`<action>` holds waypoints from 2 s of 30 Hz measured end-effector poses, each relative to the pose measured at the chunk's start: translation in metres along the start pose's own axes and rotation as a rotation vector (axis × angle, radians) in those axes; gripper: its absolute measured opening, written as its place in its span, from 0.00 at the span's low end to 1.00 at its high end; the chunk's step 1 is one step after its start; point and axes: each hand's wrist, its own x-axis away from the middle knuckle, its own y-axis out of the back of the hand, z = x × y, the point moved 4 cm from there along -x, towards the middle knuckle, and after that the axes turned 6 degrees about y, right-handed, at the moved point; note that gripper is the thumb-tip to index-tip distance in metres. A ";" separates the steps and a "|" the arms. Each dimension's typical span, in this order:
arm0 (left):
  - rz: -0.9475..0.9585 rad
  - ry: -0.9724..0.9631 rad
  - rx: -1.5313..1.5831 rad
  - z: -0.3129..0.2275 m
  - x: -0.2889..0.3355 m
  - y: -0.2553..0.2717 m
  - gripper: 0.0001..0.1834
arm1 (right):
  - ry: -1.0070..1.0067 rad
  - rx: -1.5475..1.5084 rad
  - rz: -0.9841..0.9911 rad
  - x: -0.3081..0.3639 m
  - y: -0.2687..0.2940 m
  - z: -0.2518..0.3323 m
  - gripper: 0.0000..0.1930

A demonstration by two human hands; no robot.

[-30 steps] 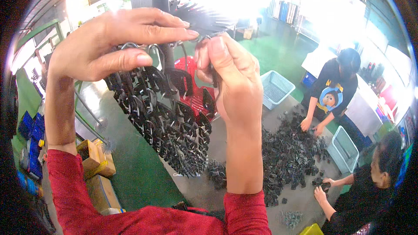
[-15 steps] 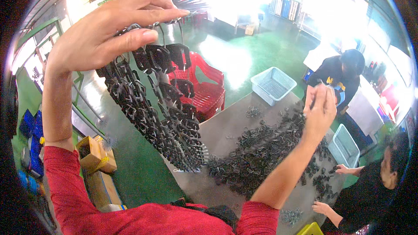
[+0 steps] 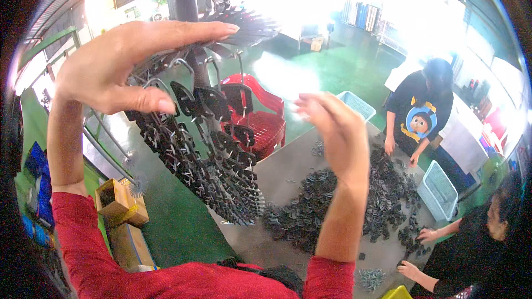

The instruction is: The person hangs black plastic clips onto a metal assembly rack by hand. They sort through a large pile of clips on a table, pick them up individually, and attach them to the prongs of a tall vertical rotating rack.

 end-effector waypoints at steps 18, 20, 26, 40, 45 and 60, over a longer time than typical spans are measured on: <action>-0.129 -0.136 0.025 -0.013 0.001 0.004 0.30 | 0.242 -0.434 -0.177 -0.027 -0.045 0.065 0.06; -0.131 -0.131 0.023 -0.012 -0.001 0.003 0.30 | 0.229 -0.449 -0.216 -0.026 -0.044 0.065 0.06; -0.127 -0.129 0.041 -0.014 -0.002 0.005 0.29 | 0.153 -0.131 -0.467 -0.012 0.006 0.042 0.09; -0.201 0.079 -0.105 -0.006 -0.006 0.007 0.31 | -0.629 1.209 -0.177 0.159 0.173 -0.133 0.12; -0.130 0.055 0.057 -0.006 -0.003 0.009 0.34 | -0.141 0.321 -0.216 0.047 0.066 -0.051 0.11; -0.220 -0.019 -0.045 -0.017 -0.003 0.006 0.29 | 0.186 -0.339 -0.190 -0.032 -0.038 0.061 0.10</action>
